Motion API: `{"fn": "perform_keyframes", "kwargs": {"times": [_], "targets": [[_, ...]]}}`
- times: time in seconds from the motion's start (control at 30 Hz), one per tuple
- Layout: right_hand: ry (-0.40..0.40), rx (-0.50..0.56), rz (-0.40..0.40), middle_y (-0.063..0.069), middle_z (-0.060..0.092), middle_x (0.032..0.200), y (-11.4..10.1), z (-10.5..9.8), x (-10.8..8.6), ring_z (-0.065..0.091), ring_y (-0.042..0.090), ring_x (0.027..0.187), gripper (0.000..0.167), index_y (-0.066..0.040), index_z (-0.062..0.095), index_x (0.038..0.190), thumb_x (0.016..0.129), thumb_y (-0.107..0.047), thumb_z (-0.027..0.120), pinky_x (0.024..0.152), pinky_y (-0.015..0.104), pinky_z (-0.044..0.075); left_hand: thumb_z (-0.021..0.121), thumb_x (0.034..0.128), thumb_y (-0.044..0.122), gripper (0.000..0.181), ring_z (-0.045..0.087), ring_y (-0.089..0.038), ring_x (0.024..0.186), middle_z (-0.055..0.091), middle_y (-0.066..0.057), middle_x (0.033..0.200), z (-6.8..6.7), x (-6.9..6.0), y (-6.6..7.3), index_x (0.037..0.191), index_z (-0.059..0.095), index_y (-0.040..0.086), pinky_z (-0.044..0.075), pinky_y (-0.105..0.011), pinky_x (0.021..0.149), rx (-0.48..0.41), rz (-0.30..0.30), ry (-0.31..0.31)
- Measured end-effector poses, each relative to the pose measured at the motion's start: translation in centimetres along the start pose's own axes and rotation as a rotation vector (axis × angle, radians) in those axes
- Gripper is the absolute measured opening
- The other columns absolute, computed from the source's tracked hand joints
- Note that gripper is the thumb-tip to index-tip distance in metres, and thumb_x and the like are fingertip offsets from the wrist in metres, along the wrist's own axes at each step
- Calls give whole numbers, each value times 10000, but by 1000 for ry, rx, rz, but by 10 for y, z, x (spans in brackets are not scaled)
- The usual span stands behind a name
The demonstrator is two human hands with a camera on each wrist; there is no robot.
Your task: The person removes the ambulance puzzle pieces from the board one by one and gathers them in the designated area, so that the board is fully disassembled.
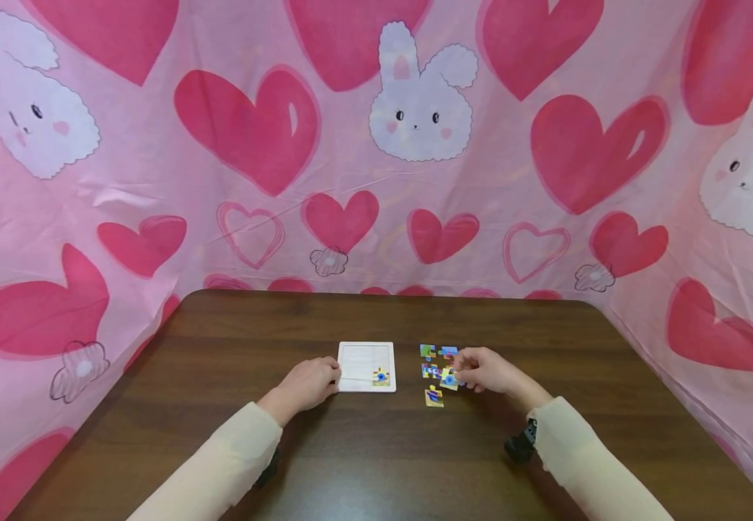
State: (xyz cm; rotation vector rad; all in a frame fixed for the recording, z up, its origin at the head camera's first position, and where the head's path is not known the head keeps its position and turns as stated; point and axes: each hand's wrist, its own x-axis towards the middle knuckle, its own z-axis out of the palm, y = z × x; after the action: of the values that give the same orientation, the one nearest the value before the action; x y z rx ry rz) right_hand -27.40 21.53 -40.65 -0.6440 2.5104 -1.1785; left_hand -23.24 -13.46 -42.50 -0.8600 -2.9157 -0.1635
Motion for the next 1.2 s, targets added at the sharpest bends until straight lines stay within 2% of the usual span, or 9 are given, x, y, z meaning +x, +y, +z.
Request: {"fn": "perform_keyframes", "kwargs": {"times": [0.4, 0.83, 1.2], "targets": [[-59, 11, -2, 46, 502, 647, 13, 1, -6, 479, 170, 570, 93, 1, 548, 857, 885, -67, 604, 494, 323, 417, 684, 832, 151, 60, 582, -249, 919, 611, -98, 1035, 1, 2, -2, 810, 650, 106, 469, -396, 774, 10, 1, -5], [-55, -148, 48, 5, 499, 647, 17, 6, -4, 451, 147, 534, 64, -60, 591, 807, 854, -50, 634, 491, 307, 396, 685, 834, 151, 58, 581, -245, 925, 611, -97, 1045, 1, 2, -1, 817, 653, 105, 467, -391, 786, 1, -6, -14], [-49, -174, 35, 1, 520, 663, 18, 8, -3, 454, 144, 550, 58, -46, 601, 808, 833, -28, 650, 515, 304, 410, 685, 832, 145, 64, 581, -249, 922, 609, -101, 1037, -1, 0, 0, 809, 645, 101, 466, -394, 788, 2, -3, -14]]}}
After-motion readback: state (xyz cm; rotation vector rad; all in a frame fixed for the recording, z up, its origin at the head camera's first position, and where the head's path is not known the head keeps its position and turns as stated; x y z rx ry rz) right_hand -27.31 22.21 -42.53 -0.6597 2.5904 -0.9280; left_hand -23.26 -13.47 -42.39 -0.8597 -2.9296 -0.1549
